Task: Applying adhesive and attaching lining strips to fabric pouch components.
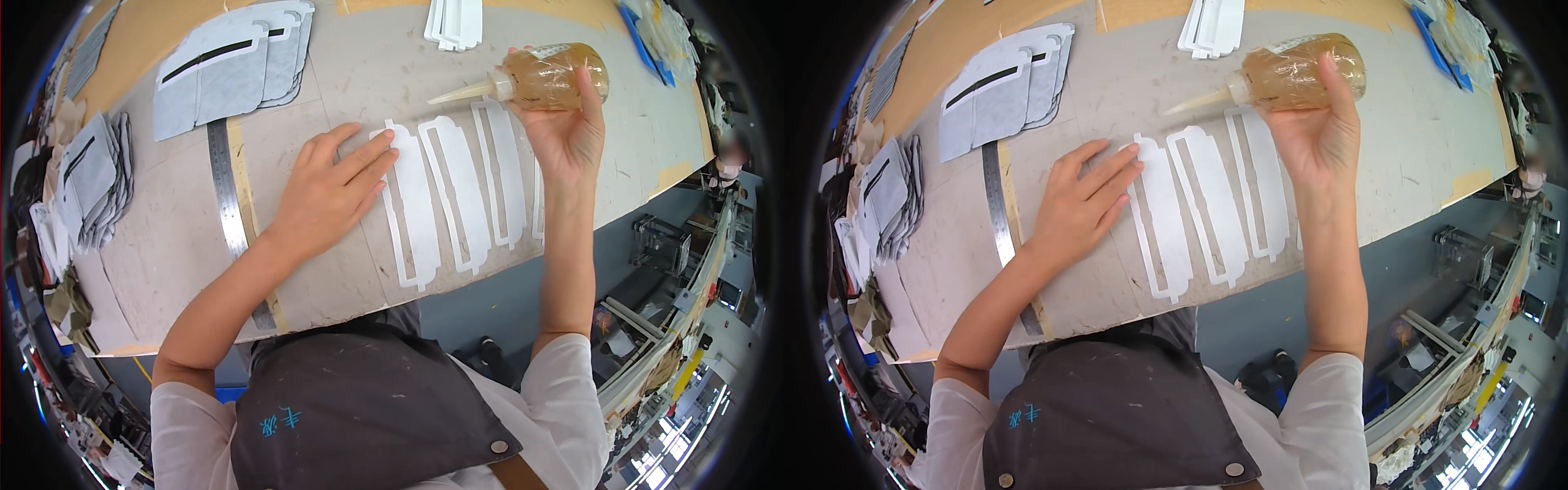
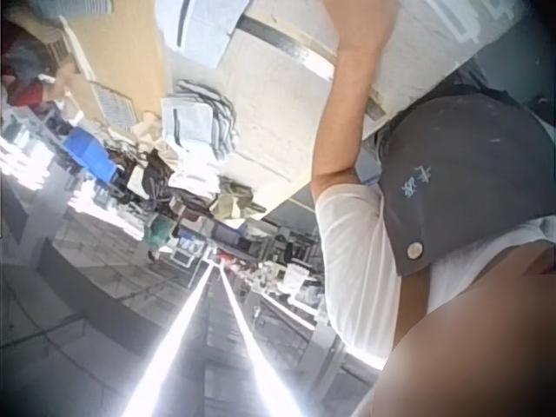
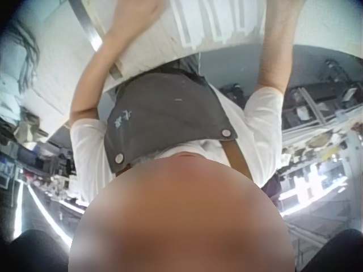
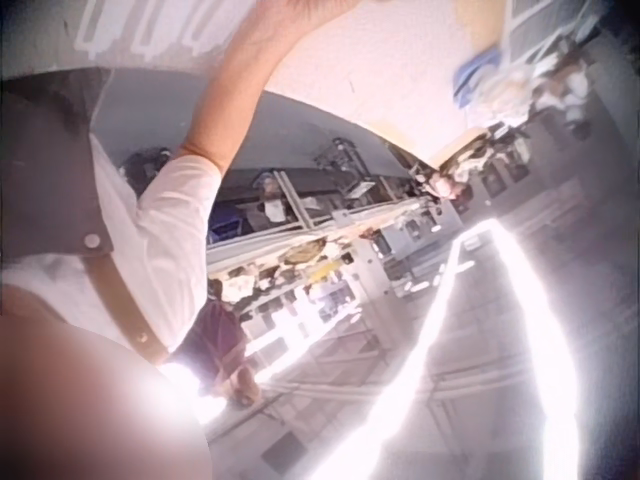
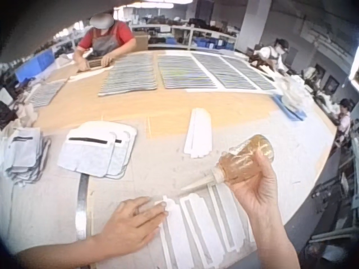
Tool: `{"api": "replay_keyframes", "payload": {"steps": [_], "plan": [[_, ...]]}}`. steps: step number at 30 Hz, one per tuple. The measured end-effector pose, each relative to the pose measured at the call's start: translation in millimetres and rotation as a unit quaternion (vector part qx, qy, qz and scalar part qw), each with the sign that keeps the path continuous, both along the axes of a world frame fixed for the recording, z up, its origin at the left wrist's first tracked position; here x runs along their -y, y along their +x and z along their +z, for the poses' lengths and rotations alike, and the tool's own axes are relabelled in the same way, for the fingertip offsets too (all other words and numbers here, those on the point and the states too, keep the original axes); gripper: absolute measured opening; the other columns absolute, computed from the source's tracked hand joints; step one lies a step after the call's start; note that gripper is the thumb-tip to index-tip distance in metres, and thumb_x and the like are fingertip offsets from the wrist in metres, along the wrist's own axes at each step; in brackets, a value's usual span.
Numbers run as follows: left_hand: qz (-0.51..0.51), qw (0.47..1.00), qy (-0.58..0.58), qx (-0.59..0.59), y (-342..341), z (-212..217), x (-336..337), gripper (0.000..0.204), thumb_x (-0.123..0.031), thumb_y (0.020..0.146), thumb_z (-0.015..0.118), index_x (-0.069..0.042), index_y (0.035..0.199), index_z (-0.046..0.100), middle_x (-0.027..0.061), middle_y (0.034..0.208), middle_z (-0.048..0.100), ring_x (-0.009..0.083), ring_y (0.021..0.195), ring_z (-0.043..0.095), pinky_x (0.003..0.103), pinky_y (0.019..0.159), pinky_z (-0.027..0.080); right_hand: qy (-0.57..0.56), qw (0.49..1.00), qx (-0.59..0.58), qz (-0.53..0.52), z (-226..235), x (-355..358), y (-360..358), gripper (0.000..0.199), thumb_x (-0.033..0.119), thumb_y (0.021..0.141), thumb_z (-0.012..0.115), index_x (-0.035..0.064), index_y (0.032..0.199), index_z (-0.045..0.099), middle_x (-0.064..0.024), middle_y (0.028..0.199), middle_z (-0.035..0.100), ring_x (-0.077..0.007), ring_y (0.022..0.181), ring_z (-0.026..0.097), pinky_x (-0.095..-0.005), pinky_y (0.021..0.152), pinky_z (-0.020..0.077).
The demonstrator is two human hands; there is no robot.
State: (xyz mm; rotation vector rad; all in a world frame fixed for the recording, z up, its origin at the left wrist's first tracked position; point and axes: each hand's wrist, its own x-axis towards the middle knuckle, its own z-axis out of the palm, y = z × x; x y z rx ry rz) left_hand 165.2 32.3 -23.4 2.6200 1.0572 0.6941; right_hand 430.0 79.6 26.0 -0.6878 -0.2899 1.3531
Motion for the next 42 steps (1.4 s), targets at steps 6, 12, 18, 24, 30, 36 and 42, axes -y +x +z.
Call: {"api": "replay_keyframes", "payload": {"steps": [6,12,18,24,30,36,42], "plan": [[0.004,0.996,-0.033,0.083,15.9,-3.1,-12.0,0.031,-0.005,0.079,0.066,-0.003,0.11,0.065,0.0081,0.118,0.061,0.0301,0.104,0.053,0.037,0.085,0.044,0.0,0.999,-0.036,0.011,0.4,0.7,-0.1,0.063,0.019,0.084,0.071,0.0043,0.134,0.037,-0.0255,0.135,0.04,-0.0449,0.131,0.037,-0.0648,0.109,0.0285],[-0.034,0.99,-0.077,0.11,46.6,-2.3,-68.7,0.022,-0.005,0.079,0.066,0.0,0.1,0.066,0.0096,0.09,0.062,0.028,0.089,0.052,0.037,0.078,0.044,-0.053,0.973,-0.169,0.15,-12.2,59.1,8.6,0.063,0.041,0.09,0.06,0.0067,0.137,0.035,-0.0253,0.13,0.045,-0.0418,0.126,0.043,-0.0608,0.106,0.0352],[-0.125,0.982,-0.14,0.013,68.4,3.1,-94.5,0.013,-0.009,0.076,0.069,-0.001,0.086,0.063,0.0097,0.084,0.059,0.028,0.089,0.052,0.038,0.081,0.044,-0.124,0.964,-0.004,0.233,-29.9,103.0,-10.6,0.07,0.044,0.087,0.062,0.0037,0.137,0.035,-0.0244,0.127,0.051,-0.0391,0.12,0.052,-0.0547,0.106,0.0397],[-0.148,0.975,-0.149,-0.068,77.1,14.6,-103.8,0.012,-0.006,0.074,0.069,-0.002,0.081,0.059,0.0089,0.082,0.06,0.0269,0.085,0.055,0.037,0.077,0.046,-0.096,0.96,0.067,0.254,-43.7,108.8,-11.1,0.076,0.047,0.085,0.062,-0.0006,0.137,0.034,-0.0254,0.124,0.051,-0.0406,0.12,0.052,-0.0565,0.108,0.0359],[-0.108,0.931,-0.347,0.029,74.1,17.2,-107.6,0.014,-0.005,0.073,0.07,0.001,0.081,0.06,0.0118,0.074,0.065,0.0207,0.068,0.063,0.032,0.063,0.05,-0.116,0.961,0.072,0.241,-38.6,107.6,-16.4,0.078,0.047,0.085,0.063,-0.0007,0.138,0.032,-0.0269,0.124,0.051,-0.041,0.119,0.053,-0.0538,0.107,0.0395],[-0.045,0.956,-0.288,-0.042,79.2,11.1,-105.7,0.014,-0.004,0.074,0.068,0.002,0.086,0.065,0.0124,0.073,0.067,0.0209,0.067,0.065,0.031,0.063,0.051,-0.125,0.96,0.078,0.237,-39.4,107.1,-17.3,0.077,0.045,0.085,0.063,-0.0018,0.138,0.032,-0.0283,0.123,0.052,-0.0429,0.117,0.054,-0.0527,0.103,0.0439],[-0.091,0.96,-0.26,-0.053,77.3,15.8,-105.2,0.015,-0.005,0.072,0.067,0.001,0.085,0.066,0.0115,0.072,0.064,0.0237,0.066,0.062,0.034,0.061,0.049,-0.122,0.959,0.091,0.24,-38.0,106.5,-16.8,0.077,0.046,0.086,0.062,-0.0024,0.137,0.033,-0.0284,0.122,0.053,-0.0433,0.116,0.055,-0.0512,0.101,0.0459]]}}
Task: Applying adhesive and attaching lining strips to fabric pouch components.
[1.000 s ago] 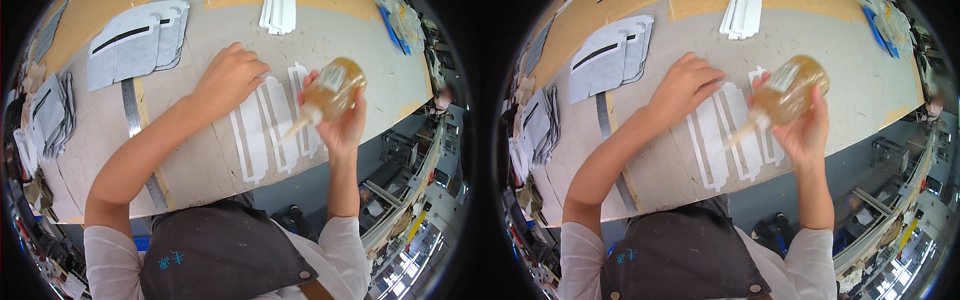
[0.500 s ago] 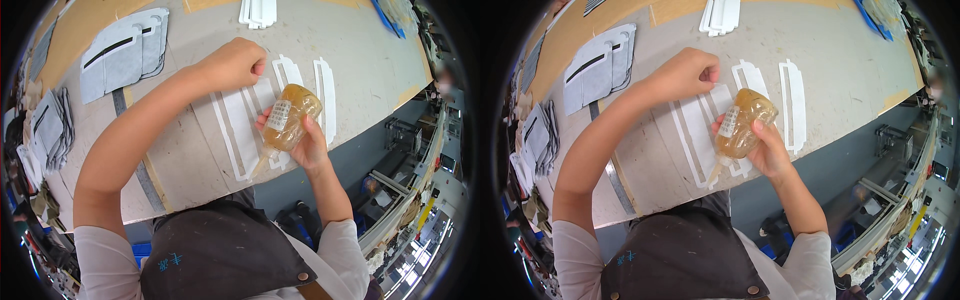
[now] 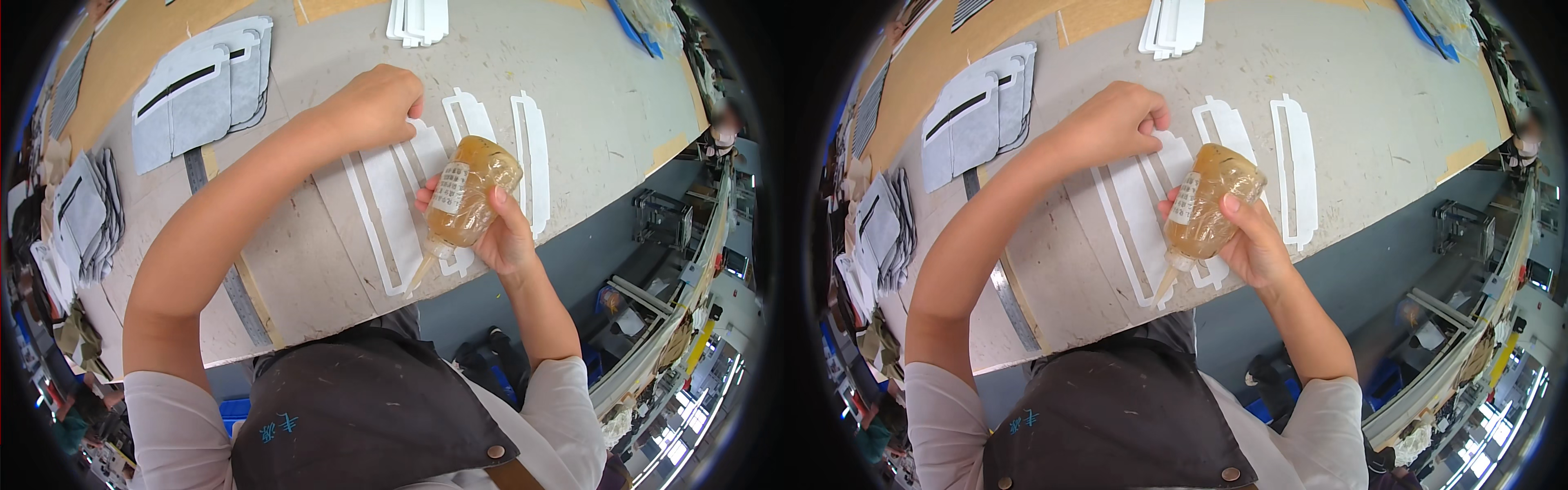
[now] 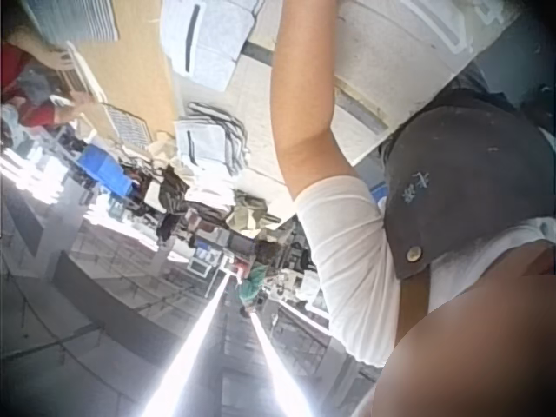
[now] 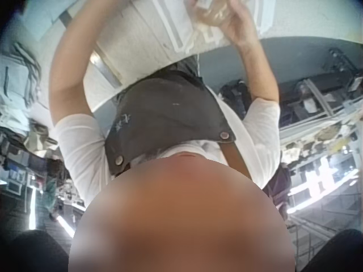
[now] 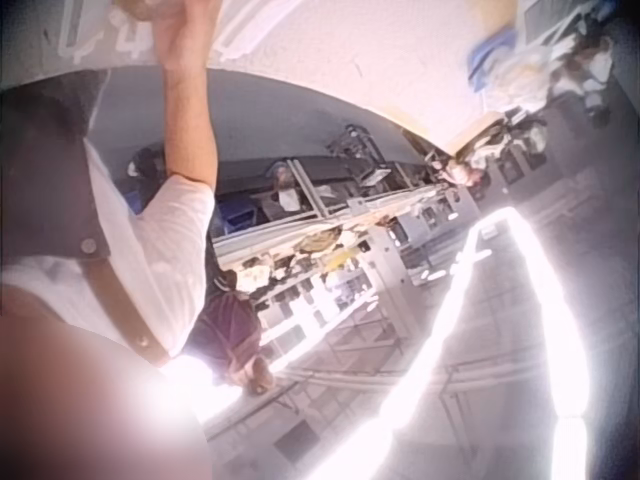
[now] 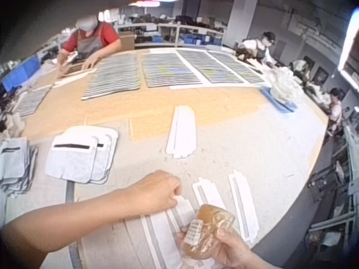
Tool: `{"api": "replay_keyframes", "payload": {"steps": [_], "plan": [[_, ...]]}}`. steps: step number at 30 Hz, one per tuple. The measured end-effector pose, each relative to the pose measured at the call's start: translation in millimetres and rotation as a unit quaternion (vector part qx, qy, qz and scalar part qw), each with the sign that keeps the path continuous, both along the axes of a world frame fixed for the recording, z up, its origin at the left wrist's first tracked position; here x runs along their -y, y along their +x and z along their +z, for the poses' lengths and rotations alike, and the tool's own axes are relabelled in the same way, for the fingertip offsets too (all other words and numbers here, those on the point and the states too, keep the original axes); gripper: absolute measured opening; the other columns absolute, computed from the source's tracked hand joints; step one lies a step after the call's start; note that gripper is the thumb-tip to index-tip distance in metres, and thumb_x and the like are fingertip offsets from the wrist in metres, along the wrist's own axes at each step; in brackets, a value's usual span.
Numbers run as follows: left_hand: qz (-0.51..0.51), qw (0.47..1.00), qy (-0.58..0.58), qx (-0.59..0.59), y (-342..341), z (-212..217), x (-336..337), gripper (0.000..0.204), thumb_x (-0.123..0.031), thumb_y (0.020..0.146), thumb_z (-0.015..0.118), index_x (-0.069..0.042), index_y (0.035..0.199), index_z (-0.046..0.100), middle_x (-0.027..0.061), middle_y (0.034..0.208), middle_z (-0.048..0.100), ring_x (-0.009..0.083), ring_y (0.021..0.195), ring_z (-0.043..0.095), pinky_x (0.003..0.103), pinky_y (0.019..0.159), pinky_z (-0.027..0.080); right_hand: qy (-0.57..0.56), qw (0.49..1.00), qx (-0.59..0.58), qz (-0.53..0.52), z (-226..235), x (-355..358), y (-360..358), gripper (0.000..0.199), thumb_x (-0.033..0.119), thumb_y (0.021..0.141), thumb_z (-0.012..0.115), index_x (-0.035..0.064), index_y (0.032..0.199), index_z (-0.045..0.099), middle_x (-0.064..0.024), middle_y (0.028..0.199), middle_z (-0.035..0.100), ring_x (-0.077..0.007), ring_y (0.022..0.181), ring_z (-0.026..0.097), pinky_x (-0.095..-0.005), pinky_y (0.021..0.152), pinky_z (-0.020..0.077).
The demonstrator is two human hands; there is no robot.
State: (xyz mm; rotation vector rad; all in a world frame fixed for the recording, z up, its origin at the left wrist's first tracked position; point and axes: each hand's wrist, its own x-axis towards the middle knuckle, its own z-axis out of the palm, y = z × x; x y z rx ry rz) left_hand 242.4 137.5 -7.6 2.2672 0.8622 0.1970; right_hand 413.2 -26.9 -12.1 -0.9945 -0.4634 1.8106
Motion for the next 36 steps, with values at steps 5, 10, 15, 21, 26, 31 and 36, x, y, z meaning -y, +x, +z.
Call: {"api": "replay_keyframes", "payload": {"steps": [5,10,15,21,26,31,36], "plan": [[-0.018,1.0,-0.009,-0.002,1.0,-0.3,1.0,0.013,-0.007,0.072,0.068,0.001,0.079,0.062,0.0116,0.076,0.064,0.0233,0.07,0.061,0.034,0.065,0.049,0.001,1.0,0.007,0.005,1.2,-0.2,-1.8,0.076,0.047,0.087,0.061,-0.0026,0.137,0.033,-0.0281,0.122,0.053,-0.0432,0.116,0.055,-0.0509,0.101,0.0459],[-0.001,0.992,-0.125,0.024,1.8,12.6,-2.4,0.012,-0.008,0.075,0.069,0.001,0.079,0.061,0.0095,0.076,0.064,0.0188,0.071,0.061,0.032,0.067,0.05,-0.002,1.0,0.006,0.001,0.6,1.2,-0.5,0.075,0.047,0.087,0.06,-0.0028,0.137,0.033,-0.0283,0.123,0.052,-0.0434,0.117,0.054,-0.0508,0.101,0.046],[0.009,0.989,-0.146,0.022,-2.0,11.7,-8.0,0.013,-0.008,0.077,0.07,0.002,0.082,0.062,0.008,0.075,0.065,0.0154,0.072,0.061,0.031,0.067,0.05,-0.002,1.0,0.008,0.005,0.5,0.5,-0.6,0.075,0.047,0.087,0.06,-0.0031,0.137,0.034,-0.0281,0.123,0.053,-0.0435,0.117,0.054,-0.0504,0.101,0.0459],[0.06,0.996,-0.042,-0.051,-2.8,5.1,-3.6,0.019,-0.006,0.075,0.071,-0.001,0.092,0.065,0.0115,0.079,0.066,0.0208,0.076,0.063,0.032,0.072,0.049,-0.002,1.0,0.012,0.009,1.3,-1.1,-1.8,0.074,0.047,0.087,0.061,-0.0028,0.136,0.035,-0.0275,0.122,0.053,-0.0433,0.117,0.054,-0.0502,0.1,0.0465],[0.032,0.981,0.158,0.104,-19.5,-9.1,18.1,0.03,-0.001,0.073,0.067,-0.003,0.102,0.066,0.0149,0.103,0.065,0.027,0.097,0.06,0.038,0.084,0.048,0.003,1.0,0.011,0.006,3.4,1.2,-0.3,0.074,0.048,0.087,0.061,-0.0024,0.136,0.036,-0.0262,0.123,0.054,-0.0427,0.117,0.055,-0.0497,0.101,0.0462],[-0.033,0.96,0.252,0.12,-31.4,-20.1,61.3,0.04,0.001,0.076,0.06,-0.002,0.115,0.061,0.015,0.109,0.064,0.0298,0.102,0.06,0.039,0.09,0.048,-0.007,1.0,0.009,0.004,1.3,-0.2,-1.9,0.074,0.048,0.087,0.06,-0.0025,0.136,0.037,-0.0258,0.122,0.054,-0.0419,0.117,0.055,-0.0495,0.102,0.0452],[-0.012,0.961,0.248,0.12,-30.3,-17.4,63.9,0.043,0.003,0.077,0.056,-0.002,0.119,0.059,0.016,0.11,0.065,0.0306,0.108,0.059,0.039,0.092,0.048,-0.003,1.0,-0.009,0.004,-0.8,1.4,1.4,0.075,0.048,0.087,0.061,-0.0027,0.136,0.036,-0.0258,0.123,0.054,-0.0416,0.117,0.054,-0.0496,0.103,0.0443]]}}
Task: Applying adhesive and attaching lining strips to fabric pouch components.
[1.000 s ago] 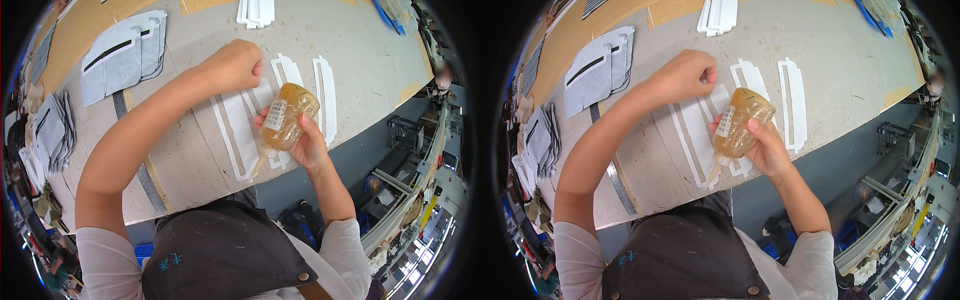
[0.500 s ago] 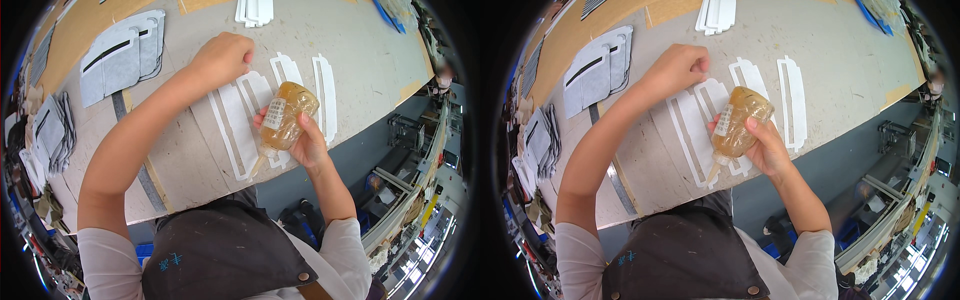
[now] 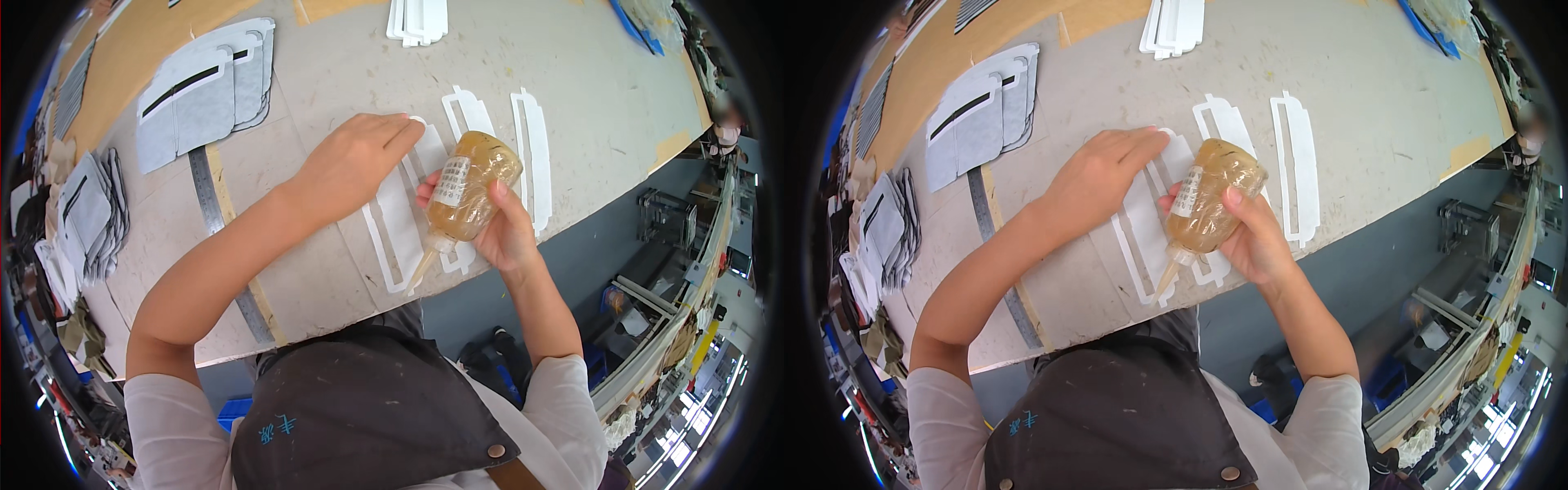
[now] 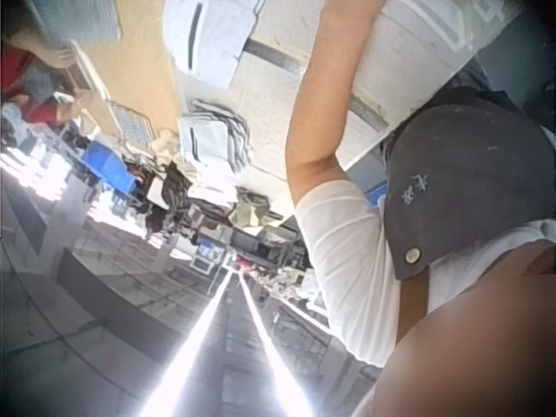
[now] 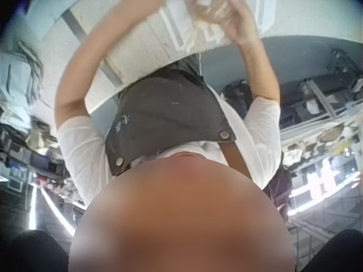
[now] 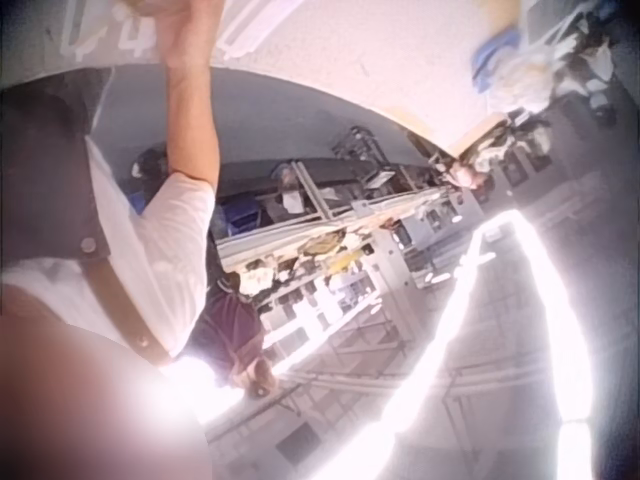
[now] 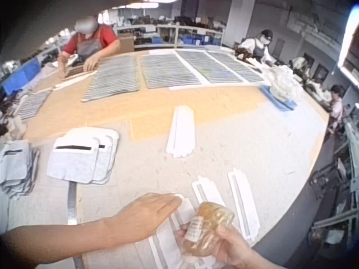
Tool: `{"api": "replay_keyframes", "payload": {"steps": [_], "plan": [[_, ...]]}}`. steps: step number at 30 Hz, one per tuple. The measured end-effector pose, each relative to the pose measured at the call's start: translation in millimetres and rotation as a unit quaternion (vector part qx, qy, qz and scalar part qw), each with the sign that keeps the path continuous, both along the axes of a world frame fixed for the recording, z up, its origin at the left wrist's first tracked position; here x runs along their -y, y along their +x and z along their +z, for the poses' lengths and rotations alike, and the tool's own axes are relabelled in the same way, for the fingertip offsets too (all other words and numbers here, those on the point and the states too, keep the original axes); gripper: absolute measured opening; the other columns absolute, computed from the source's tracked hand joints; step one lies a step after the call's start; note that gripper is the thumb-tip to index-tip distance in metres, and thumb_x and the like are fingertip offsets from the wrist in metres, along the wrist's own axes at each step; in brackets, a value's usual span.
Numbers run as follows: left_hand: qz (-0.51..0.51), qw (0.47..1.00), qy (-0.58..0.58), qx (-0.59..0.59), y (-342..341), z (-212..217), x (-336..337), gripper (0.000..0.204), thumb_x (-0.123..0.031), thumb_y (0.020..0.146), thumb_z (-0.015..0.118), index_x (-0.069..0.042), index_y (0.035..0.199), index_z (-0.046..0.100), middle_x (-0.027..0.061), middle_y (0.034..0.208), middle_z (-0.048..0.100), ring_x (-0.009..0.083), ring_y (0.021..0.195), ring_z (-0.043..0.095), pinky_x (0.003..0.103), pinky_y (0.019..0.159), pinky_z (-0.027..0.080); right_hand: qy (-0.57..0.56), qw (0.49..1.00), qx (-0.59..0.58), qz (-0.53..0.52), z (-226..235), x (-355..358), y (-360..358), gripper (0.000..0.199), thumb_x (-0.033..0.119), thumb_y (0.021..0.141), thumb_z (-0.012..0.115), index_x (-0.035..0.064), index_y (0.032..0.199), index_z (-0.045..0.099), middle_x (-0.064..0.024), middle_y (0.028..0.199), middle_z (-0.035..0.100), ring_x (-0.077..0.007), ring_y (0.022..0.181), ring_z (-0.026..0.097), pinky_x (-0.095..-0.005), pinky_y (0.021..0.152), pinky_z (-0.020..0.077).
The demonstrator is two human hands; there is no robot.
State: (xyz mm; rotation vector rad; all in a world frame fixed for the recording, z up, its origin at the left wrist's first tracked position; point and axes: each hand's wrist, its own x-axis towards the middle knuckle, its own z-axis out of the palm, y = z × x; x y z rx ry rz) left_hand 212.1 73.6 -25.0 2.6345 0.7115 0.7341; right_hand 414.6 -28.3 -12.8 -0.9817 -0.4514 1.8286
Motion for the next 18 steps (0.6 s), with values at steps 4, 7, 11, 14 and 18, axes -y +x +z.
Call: {"api": "replay_keyframes", "payload": {"steps": [4,7,11,14,18], "plan": [[0.024,0.987,-0.157,0.029,-4.7,3.2,-14.6,0.036,0.004,0.082,0.053,-0.003,0.117,0.061,0.0143,0.111,0.066,0.0303,0.103,0.062,0.036,0.089,0.049,0.023,0.998,-0.055,-0.01,-6.3,0.1,3.1,0.077,0.047,0.085,0.064,-0.0008,0.138,0.035,-0.025,0.128,0.05,-0.0407,0.123,0.049,-0.05,0.108,0.0385],[0.082,0.961,-0.233,0.127,-11.9,5.5,-11.4,0.031,0.005,0.083,0.053,-0.003,0.112,0.063,0.0138,0.108,0.066,0.031,0.097,0.063,0.036,0.084,0.051,0.041,0.991,-0.118,-0.044,-9.6,4.7,6.4,0.077,0.046,0.084,0.067,0.0019,0.138,0.035,-0.0222,0.132,0.047,-0.0394,0.129,0.043,-0.0502,0.111,0.0336],[0.127,0.969,-0.162,0.135,-40.9,-2.9,12.1,0.032,0.009,0.076,0.057,0.0,0.106,0.065,0.0132,0.107,0.066,0.0308,0.098,0.062,0.037,0.083,0.051,0.083,0.971,-0.188,-0.121,9.0,-1.4,6.9,0.079,0.046,0.082,0.07,0.0042,0.139,0.034,-0.0185,0.137,0.044,-0.0399,0.134,0.036,-0.0513,0.113,0.0305],[0.08,0.993,-0.055,0.068,-54.0,-7.2,26.0,0.038,0.014,0.073,0.053,0.001,0.107,0.065,0.0131,0.115,0.063,0.0311,0.106,0.06,0.036,0.089,0.048,0.122,0.965,-0.156,-0.171,19.8,-27.8,9.2,0.071,0.036,0.083,0.071,0.0081,0.139,0.037,-0.0215,0.135,0.046,-0.0398,0.13,0.042,-0.0493,0.113,0.0325],[0.095,0.994,-0.025,0.05,-53.6,-11.2,35.9,0.041,0.014,0.068,0.055,0.003,0.106,0.065,0.0127,0.117,0.062,0.0315,0.11,0.058,0.038,0.091,0.047,0.172,0.963,0.094,-0.184,17.0,-64.7,1.7,0.056,0.019,0.085,0.069,0.0068,0.133,0.042,-0.0174,0.127,0.053,-0.035,0.121,0.052,-0.0424,0.106,0.0412]]}}
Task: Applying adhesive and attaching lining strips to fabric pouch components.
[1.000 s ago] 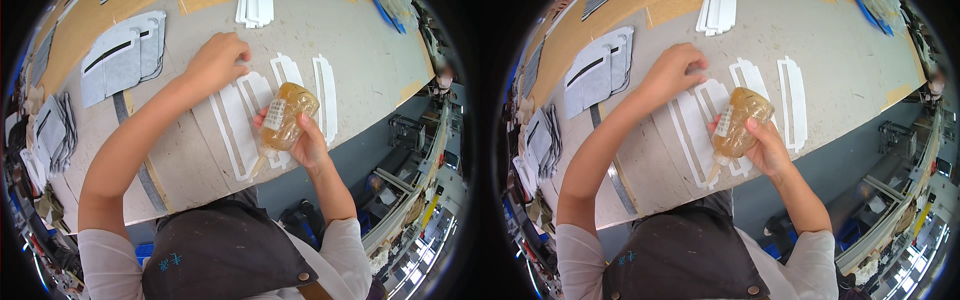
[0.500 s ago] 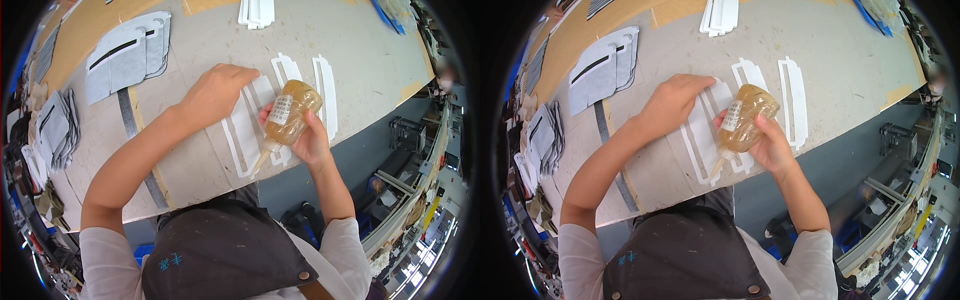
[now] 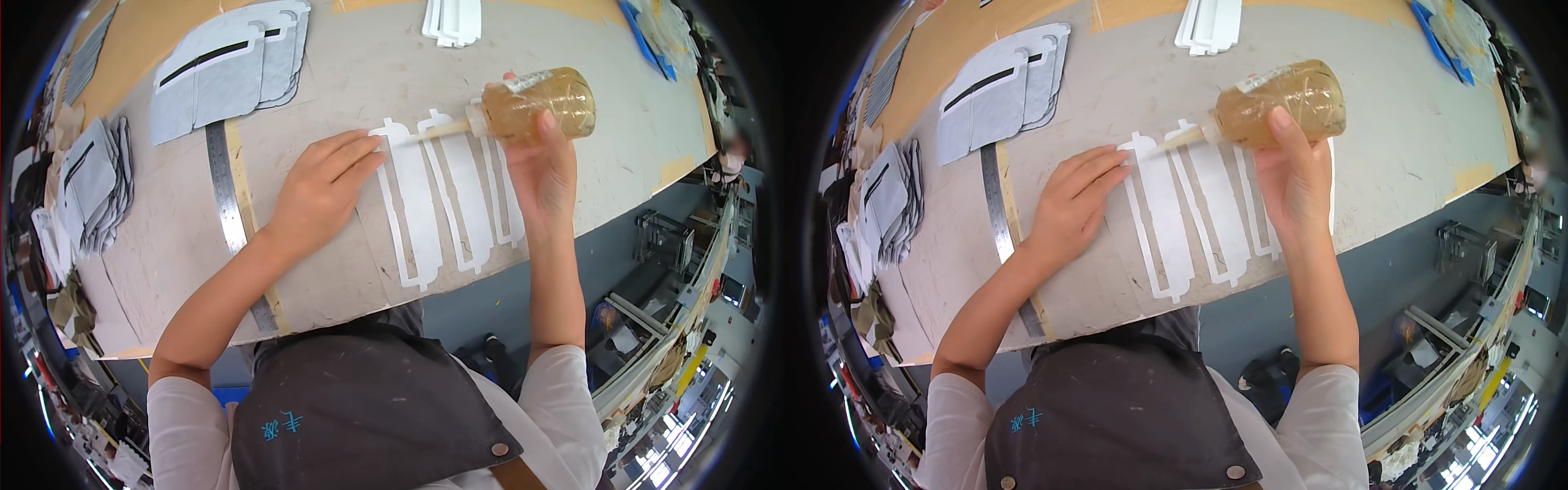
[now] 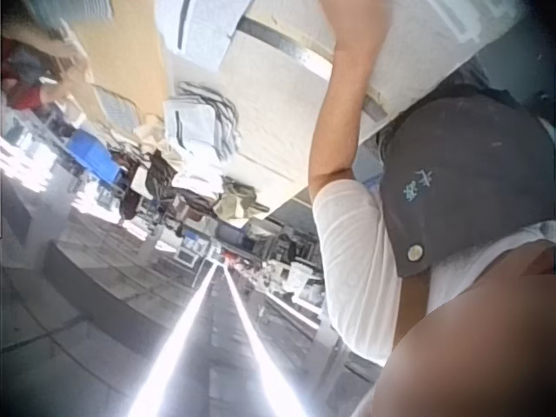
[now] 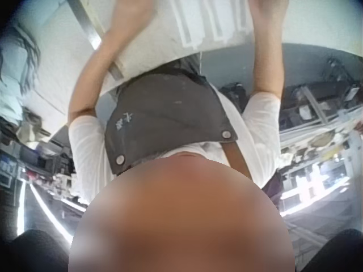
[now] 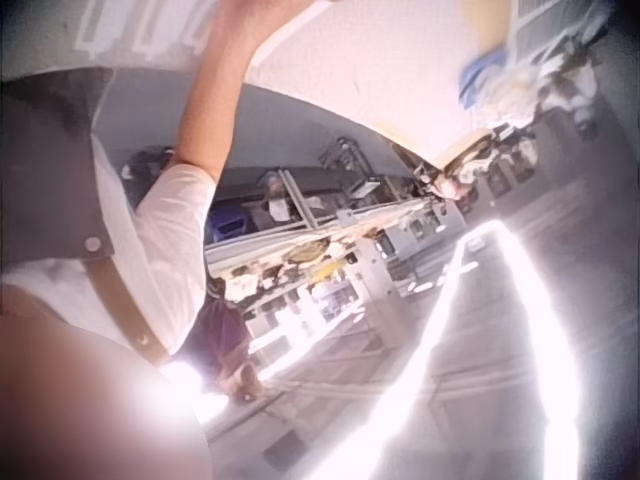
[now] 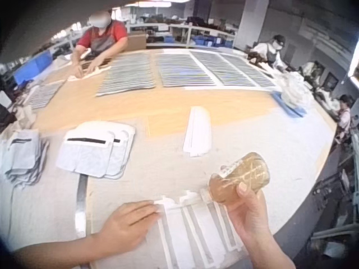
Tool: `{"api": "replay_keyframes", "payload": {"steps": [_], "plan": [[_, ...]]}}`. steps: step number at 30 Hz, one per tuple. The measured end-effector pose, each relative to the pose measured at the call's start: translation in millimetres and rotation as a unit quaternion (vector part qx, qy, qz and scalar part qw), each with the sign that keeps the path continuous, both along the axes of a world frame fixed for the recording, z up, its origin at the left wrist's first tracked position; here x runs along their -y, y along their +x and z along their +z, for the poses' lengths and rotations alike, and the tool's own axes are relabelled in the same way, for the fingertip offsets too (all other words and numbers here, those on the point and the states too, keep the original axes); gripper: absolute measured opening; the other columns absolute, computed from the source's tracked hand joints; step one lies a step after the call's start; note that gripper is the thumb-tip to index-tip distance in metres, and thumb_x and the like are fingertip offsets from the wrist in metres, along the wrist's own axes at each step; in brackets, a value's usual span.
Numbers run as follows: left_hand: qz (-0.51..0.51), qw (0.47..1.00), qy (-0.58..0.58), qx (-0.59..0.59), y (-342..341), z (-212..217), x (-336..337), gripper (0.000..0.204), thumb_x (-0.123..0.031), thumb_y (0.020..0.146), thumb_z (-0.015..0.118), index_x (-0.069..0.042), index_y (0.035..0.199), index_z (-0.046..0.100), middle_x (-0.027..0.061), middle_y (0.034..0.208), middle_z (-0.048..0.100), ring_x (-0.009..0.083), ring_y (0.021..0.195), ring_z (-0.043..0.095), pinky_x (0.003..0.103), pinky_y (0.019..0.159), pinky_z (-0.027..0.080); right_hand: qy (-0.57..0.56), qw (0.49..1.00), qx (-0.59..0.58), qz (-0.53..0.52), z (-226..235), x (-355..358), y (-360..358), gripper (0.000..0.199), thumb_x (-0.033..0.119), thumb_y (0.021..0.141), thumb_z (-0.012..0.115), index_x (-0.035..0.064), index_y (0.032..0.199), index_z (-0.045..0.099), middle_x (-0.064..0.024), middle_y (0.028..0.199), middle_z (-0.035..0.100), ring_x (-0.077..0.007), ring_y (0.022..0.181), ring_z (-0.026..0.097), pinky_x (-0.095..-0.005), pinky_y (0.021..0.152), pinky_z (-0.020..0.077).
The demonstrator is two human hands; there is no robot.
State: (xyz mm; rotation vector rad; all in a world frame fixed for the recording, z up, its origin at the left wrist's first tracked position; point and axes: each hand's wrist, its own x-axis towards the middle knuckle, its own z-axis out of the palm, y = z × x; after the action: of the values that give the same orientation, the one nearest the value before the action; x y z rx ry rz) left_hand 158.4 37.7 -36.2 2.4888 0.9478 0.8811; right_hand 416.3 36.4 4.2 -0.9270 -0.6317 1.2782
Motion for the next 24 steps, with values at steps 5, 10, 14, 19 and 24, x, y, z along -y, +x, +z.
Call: {"api": "replay_keyframes", "payload": {"steps": [5,10,14,19,24], "plan": [[0.021,0.999,0.028,-0.014,3.4,-1.5,3.3,0.044,0.012,0.065,0.057,0.003,0.108,0.065,0.0133,0.118,0.062,0.0299,0.109,0.058,0.037,0.091,0.047,-0.003,0.992,0.122,-0.017,-4.0,-19.3,-8.6,0.049,0.019,0.085,0.069,0.0017,0.126,0.047,-0.0107,0.117,0.057,-0.0224,0.11,0.056,-0.0388,0.095,0.0468],[0.03,0.998,0.028,-0.049,8.6,1.4,2.7,0.043,0.008,0.068,0.056,0.001,0.11,0.065,0.0097,0.121,0.061,0.0271,0.109,0.056,0.036,0.09,0.047,-0.006,0.99,0.138,-0.02,-1.7,-26.3,-14.6,0.048,0.021,0.085,0.07,0.0009,0.123,0.048,-0.0089,0.114,0.057,-0.0184,0.107,0.056,-0.0366,0.091,0.0478],[0.038,0.996,0.03,-0.079,10.3,0.3,4.5,0.042,0.004,0.071,0.057,-0.001,0.112,0.064,0.0058,0.124,0.06,0.0245,0.111,0.054,0.035,0.091,0.046,-0.001,0.987,0.157,-0.013,-2.0,-27.8,-15.0,0.048,0.02,0.085,0.07,0.0003,0.122,0.049,-0.009,0.112,0.058,-0.018,0.106,0.057,-0.0357,0.09,0.0479],[0.037,0.996,0.026,-0.082,10.6,0.4,5.8,0.044,0.004,0.07,0.057,-0.001,0.113,0.064,0.0066,0.125,0.058,0.0252,0.112,0.053,0.036,0.092,0.045,0.008,0.984,0.179,-0.01,-5.6,-27.8,-14.1,0.048,0.019,0.084,0.071,-0.0005,0.122,0.049,-0.0091,0.111,0.058,-0.0176,0.105,0.057,-0.0346,0.09,0.0485],[0.034,0.995,0.018,-0.089,10.2,0.7,5.9,0.046,0.004,0.07,0.056,-0.001,0.115,0.063,0.0084,0.122,0.057,0.0263,0.113,0.051,0.037,0.094,0.044,0.029,0.981,0.188,-0.02,-7.0,-28.8,-16.2,0.042,0.015,0.08,0.075,0.0008,0.114,0.055,-0.007,0.103,0.061,-0.0133,0.096,0.057,-0.0284,0.087,0.0451]]}}
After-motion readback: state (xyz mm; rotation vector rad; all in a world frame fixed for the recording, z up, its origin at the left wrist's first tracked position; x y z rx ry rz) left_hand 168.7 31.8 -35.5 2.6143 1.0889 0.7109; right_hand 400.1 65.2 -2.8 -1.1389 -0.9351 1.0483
